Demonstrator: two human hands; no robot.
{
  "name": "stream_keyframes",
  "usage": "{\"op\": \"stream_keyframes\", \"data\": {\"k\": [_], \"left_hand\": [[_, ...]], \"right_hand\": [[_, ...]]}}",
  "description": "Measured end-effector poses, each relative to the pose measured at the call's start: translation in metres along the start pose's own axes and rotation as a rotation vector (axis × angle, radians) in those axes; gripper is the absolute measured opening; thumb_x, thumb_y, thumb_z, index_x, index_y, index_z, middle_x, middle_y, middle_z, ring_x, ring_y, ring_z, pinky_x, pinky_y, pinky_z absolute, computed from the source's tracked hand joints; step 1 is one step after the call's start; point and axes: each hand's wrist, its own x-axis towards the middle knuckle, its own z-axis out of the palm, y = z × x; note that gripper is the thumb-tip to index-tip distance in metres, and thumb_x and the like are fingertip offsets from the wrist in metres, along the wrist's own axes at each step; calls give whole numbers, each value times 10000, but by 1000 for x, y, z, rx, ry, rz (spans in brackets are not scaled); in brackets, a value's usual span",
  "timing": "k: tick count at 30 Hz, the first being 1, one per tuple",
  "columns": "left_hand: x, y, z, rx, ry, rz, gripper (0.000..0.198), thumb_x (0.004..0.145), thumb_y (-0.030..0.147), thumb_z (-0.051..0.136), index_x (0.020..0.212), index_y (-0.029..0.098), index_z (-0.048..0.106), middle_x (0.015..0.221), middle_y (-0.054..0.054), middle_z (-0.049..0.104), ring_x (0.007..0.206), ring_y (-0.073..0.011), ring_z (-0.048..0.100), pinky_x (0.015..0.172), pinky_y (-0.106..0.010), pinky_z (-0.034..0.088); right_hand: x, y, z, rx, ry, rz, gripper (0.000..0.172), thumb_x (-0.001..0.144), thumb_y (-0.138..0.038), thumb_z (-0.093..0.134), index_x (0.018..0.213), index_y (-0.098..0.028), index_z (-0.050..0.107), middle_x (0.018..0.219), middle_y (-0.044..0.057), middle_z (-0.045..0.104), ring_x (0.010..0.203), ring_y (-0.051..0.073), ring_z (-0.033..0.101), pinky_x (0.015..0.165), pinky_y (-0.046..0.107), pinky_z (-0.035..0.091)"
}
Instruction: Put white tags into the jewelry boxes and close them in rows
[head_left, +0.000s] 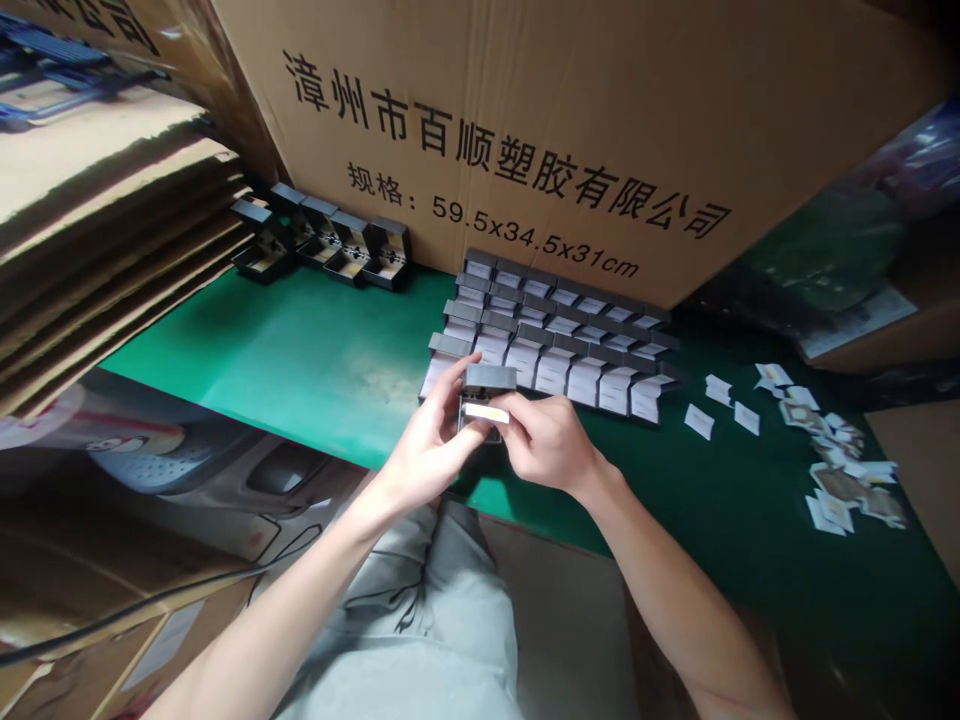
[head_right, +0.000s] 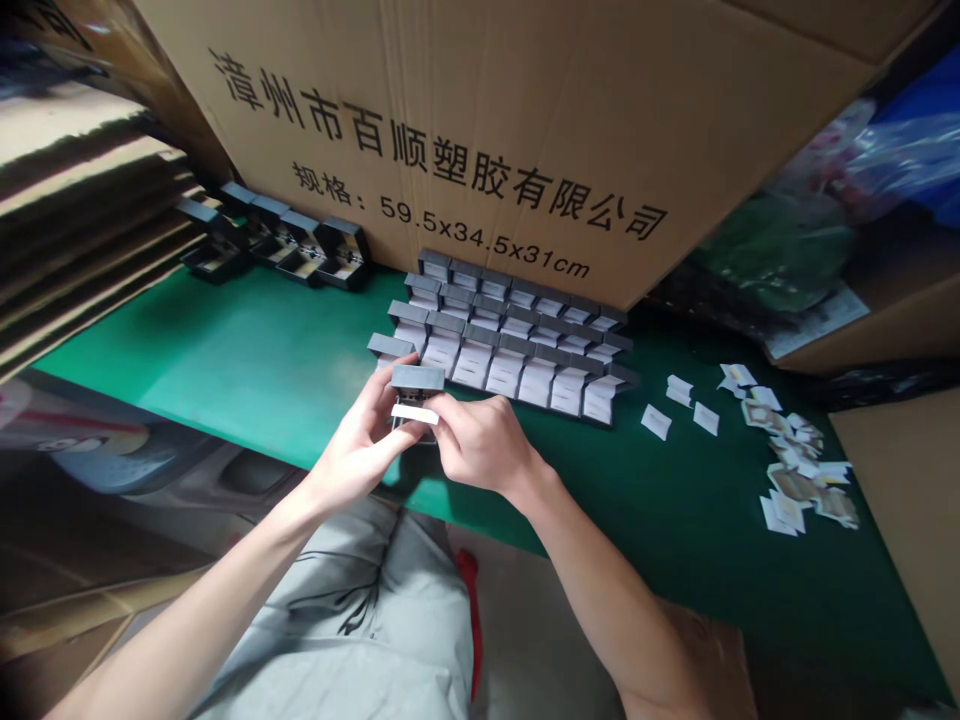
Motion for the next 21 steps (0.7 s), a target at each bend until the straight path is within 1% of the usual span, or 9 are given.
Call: {"op": "stream_keyframes", "data": {"k": [3, 7, 10, 15, 18, 21], "left_hand": [[0, -2, -2, 2, -21, 8, 692, 929, 291, 671, 1553, 323, 375, 1232, -66, 591, 1043, -210, 597, 921, -336, 541], [0, -1, -2, 27, -27, 23, 707, 930, 322, 667, 1568, 282, 366, 1283, -90, 599, 1123, -239, 597, 996, -373, 522], [0, 0, -1, 47, -24, 19, 727, 920, 305, 668, 1576, 275, 355, 1329, -105, 604, 1156, -256, 606, 1024, -399, 519], [0, -2, -2, 64, -29, 45, 729, 923, 286, 666, 1582, 282, 354, 1360, -93, 608, 1208, -258, 603, 1058, -396, 503], [0, -5, -2, 81, -37, 65, 710, 944, 294, 647, 1588, 294, 348, 1404, -86, 597, 1223, -252, 604, 1070, -384, 496], [0, -6, -3, 118, -30, 79, 718, 934, 282, 659, 1586, 300, 360, 1487, -85, 551, 1294, -259, 571, 1120, -375, 458]], "right_hand": [[0, 0, -2, -23, -2, -42, 196, 948, -135, 463, 911, -176, 651, 594, -25, 643, 469, 104, 551, 500, 234, 331], [2, -1, -6, -12, -44, -41, 205, 927, -115, 450, 882, -180, 640, 587, -30, 617, 465, 103, 522, 503, 237, 316], [3, -1, -9, 4, -69, -33, 212, 920, -115, 440, 876, -191, 633, 584, -36, 606, 465, 101, 500, 505, 234, 308], [3, 0, -10, -41, -66, -51, 227, 900, -100, 434, 859, -186, 639, 574, -33, 602, 471, 105, 505, 513, 243, 303], [2, -2, -10, -96, -70, -55, 246, 899, -98, 444, 940, -174, 673, 600, -24, 645, 484, 112, 538, 516, 254, 304], [2, -4, -7, -61, -60, -44, 278, 868, -113, 493, 1053, -171, 692, 621, -31, 684, 497, 114, 564, 517, 253, 323]]}}
